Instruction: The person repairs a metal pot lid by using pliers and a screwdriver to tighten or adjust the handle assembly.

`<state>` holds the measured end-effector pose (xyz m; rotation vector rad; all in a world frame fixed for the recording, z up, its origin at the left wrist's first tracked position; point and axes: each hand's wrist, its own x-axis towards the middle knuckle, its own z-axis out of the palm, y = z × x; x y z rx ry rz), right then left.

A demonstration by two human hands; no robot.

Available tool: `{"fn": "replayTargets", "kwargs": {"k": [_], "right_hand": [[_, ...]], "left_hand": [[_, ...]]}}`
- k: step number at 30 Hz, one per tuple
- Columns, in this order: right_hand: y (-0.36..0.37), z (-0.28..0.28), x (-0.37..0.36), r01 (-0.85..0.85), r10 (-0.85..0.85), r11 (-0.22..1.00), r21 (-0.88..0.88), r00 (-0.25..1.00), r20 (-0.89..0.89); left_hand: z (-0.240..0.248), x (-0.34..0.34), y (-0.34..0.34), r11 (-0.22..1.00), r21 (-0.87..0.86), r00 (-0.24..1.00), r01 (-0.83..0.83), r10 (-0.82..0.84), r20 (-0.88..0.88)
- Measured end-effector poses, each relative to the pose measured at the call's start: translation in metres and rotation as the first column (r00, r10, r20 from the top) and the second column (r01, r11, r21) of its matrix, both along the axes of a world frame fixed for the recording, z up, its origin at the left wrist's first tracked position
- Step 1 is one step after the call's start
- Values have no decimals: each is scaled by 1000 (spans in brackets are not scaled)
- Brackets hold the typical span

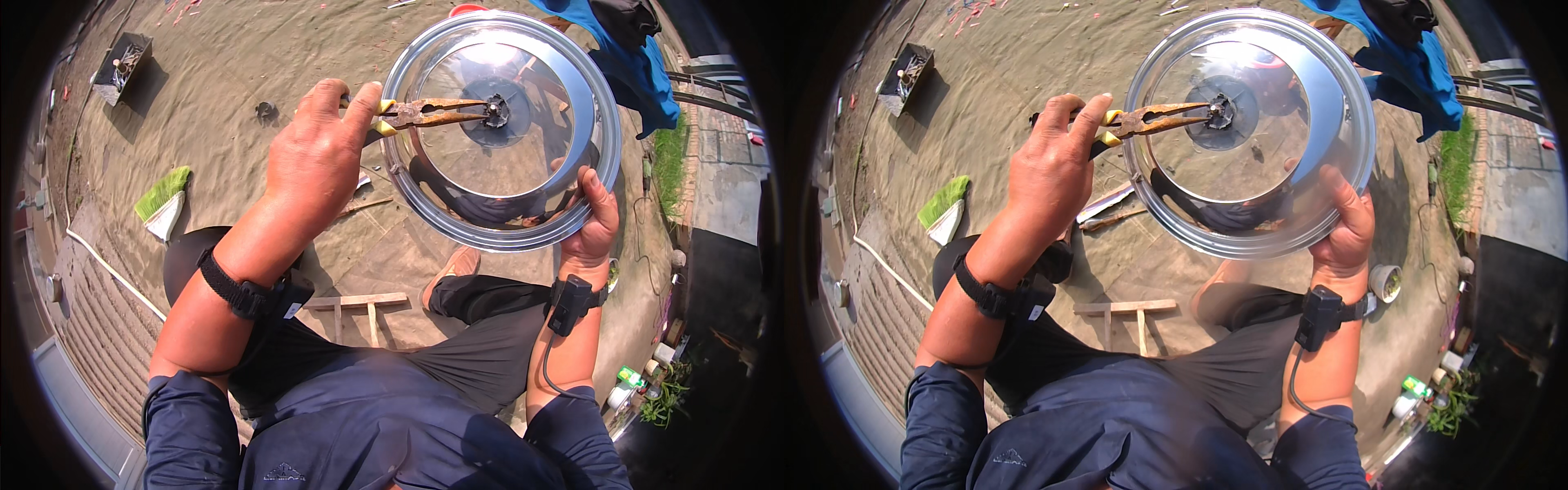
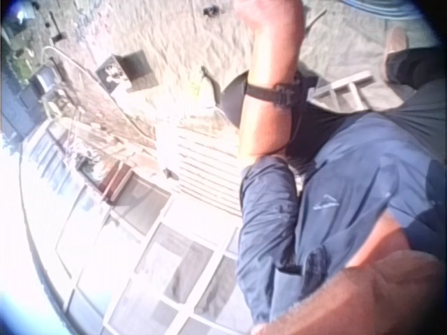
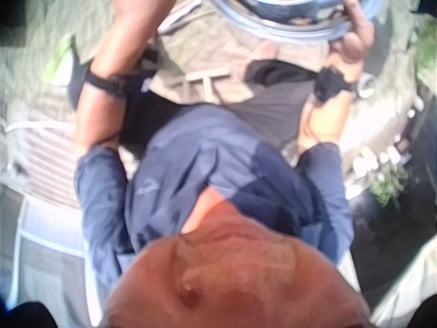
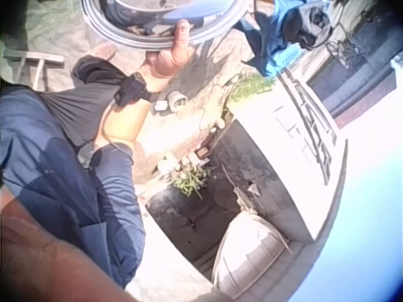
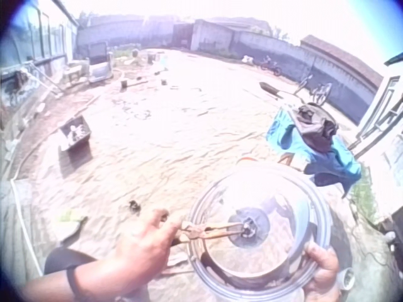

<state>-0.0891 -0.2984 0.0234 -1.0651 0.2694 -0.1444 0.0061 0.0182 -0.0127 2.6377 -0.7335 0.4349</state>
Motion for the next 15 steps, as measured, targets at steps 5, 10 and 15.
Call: {"fn": "replayTargets", "kwargs": {"k": [5, 10, 15], "right_hand": [[7, 11, 2, -161, 160, 986, 44, 987, 29], [15, 13, 5, -166, 167, 985, -55, 986, 16], [24, 12, 4, -102, 102, 982, -159, 995, -9]], "left_hand": [[-6, 2, 1, 1000, 20, 1000, -17, 17, 15], [-6, 3, 1, 999, 42, 1000, -27, 26, 17], [-12, 3, 1, 996, 82, 999, -28, 25, 34]]}}
